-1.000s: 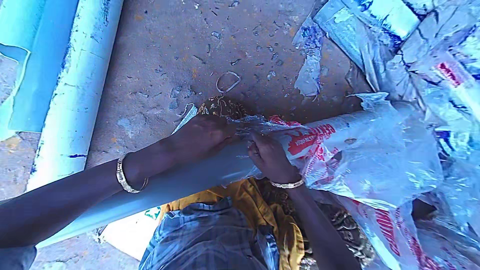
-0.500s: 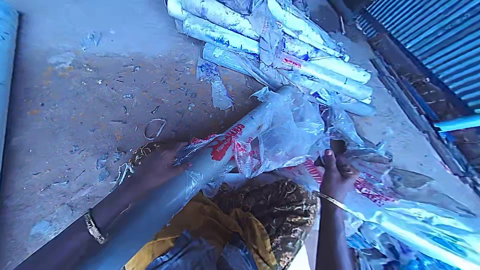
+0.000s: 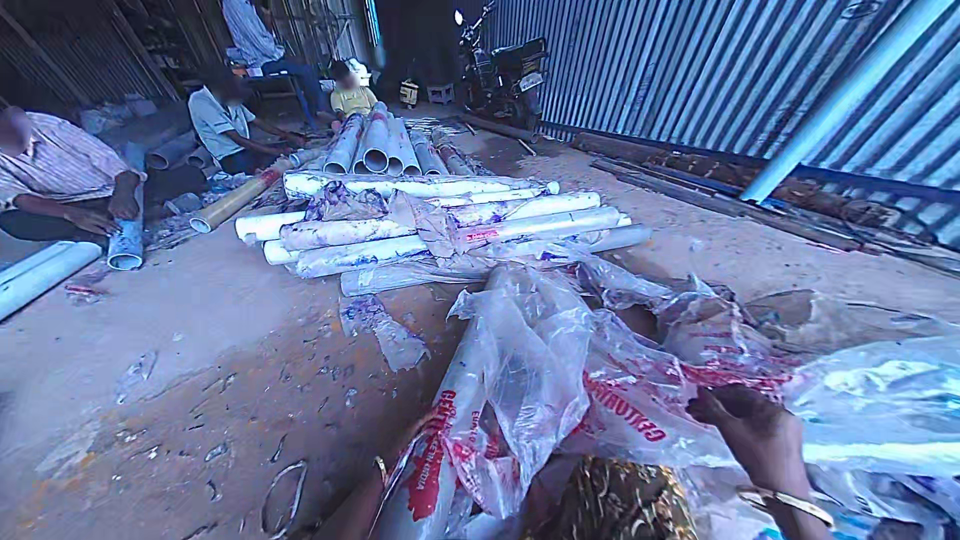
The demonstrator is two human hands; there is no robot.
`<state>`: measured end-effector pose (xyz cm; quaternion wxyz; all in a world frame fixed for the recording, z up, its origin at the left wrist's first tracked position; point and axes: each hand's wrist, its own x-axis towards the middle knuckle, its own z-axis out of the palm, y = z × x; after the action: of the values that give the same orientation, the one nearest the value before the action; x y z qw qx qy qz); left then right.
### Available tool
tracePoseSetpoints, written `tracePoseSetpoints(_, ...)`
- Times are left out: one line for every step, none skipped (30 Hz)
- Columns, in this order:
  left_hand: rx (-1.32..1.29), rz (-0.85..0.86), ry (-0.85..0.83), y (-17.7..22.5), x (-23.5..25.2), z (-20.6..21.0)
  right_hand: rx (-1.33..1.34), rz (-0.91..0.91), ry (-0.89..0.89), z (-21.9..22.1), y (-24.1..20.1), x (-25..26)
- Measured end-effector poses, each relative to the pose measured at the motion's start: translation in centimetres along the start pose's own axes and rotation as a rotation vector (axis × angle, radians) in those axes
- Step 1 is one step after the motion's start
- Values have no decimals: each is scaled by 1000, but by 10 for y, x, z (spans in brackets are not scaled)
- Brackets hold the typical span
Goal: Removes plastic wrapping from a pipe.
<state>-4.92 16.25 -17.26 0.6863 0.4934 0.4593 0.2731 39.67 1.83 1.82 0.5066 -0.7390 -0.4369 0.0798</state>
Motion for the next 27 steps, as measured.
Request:
tracePoseSetpoints(48,-90,30,39,-34,21,-44,48,2,5,3,2)
tracePoseSetpoints(84,-171,33,67,-57,36,-92,77,0,13,4,6)
tracePoseSetpoints(120,-242,36,79,-70,44,-131,85,-13,21,4,11)
tracePoseSetpoints(165,-297,65,80,-78,50,-150,73,-34,31,3,16)
tracePoseSetpoints(207,-308,115,77,-87,53,-158,44,-67,43,1,20)
tracePoseSetpoints(243,-285,173,76,-98,57,-145,13,-111,55,-3,26)
tracePoseSetpoints(272,-264,228,76,-112,60,-127,-20,-172,69,-9,32)
tracePoseSetpoints(285,-245,281,81,-129,63,-126,-33,-249,85,-17,40)
tracePoseSetpoints(300,-237,320,85,-149,65,-140,-3,-332,103,-25,49)
tracePoseSetpoints(329,-238,345,89,-169,67,-186,44,-400,122,-32,57)
tracePoseSetpoints(364,-242,365,93,-188,70,-258,97,-470,144,-36,65)
tracePoseSetpoints(394,-254,387,95,-206,72,-318,155,-560,167,-37,70)
tracePoseSetpoints(423,-248,430,92,-219,74,-382,188,-653,190,-36,74)
tracePoseSetpoints(443,-228,472,87,-229,77,-426,182,-735,212,-30,78)
tracePoseSetpoints(440,-217,507,82,-237,80,-413,156,-789,230,-20,83)
tracePoseSetpoints(429,-202,541,78,-243,83,-375,119,-796,239,-13,90)
tracePoseSetpoints(422,-180,572,78,-248,85,-351,78,-742,237,-11,102)
tracePoseSetpoints(404,-167,589,81,-251,84,-328,47,-632,224,-12,120)
tracePoseSetpoints(390,-164,607,84,-253,84,-314,50,-493,198,-14,143)
tracePoseSetpoints(374,-175,628,86,-255,85,-289,85,-348,163,-16,166)
tracePoseSetpoints(364,-183,643,86,-254,84,-223,136,-200,127,-14,193)
tracePoseSetpoints(356,-174,656,86,-248,81,-115,213,-70,94,-11,217)
tracePoseSetpoints(342,-148,657,86,-241,79,-5,299,20,67,-11,232)
tracePoseSetpoints(313,-119,646,87,-232,78,61,342,74,45,-9,240)
tracePoseSetpoints(279,-108,622,89,-224,78,83,363,102,28,-5,239)
tracePoseSetpoints(241,-104,586,90,-217,79,79,376,113,15,4,233)
tracePoseSetpoints(196,-106,553,90,-211,80,57,392,100,6,14,223)
